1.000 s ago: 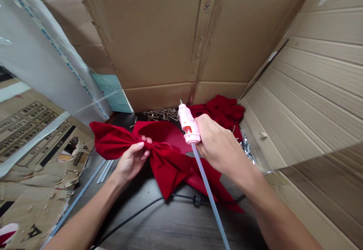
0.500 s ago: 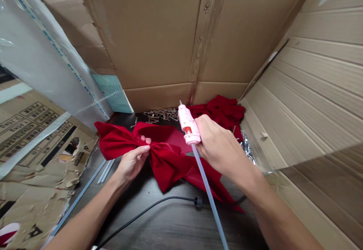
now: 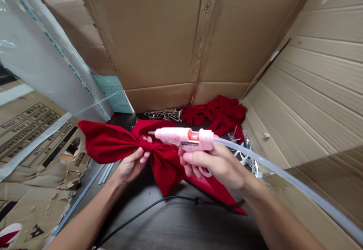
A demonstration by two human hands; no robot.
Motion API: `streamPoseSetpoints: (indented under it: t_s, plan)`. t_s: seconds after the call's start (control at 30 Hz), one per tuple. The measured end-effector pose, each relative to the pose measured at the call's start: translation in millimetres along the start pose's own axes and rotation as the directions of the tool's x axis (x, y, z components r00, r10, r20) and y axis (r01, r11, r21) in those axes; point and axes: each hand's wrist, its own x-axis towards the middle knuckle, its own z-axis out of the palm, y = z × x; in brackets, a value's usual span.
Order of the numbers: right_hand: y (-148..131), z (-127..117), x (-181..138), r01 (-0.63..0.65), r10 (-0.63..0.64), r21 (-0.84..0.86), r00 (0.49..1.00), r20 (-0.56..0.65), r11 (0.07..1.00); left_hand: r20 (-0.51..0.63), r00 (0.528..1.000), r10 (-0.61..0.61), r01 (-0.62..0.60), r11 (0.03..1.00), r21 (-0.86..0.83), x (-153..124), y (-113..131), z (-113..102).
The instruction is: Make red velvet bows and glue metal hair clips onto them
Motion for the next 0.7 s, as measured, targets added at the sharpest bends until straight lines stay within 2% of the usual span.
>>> streamPoseSetpoints:
  t_s: [0.13,0.4,0.7]
  plan:
    - [-5,4,0,-0.059,0.062,-0.023,0.99,0.127,0.998,0.034,0.999,-0.022,0.021,1.0,0.013,-3,2,0]
    - [1,6,-2,-0.054,0.065,-0.075,0.986,0.156,0.996,0.097,0.994,-0.044,0.039,0.998,0.05,-5,2,0]
    - [6,6,1,-0.052,0.062,-0.059,0.977,0.202,0.997,0.1,0.993,-0.058,0.051,0.996,0.077,-6,1,1]
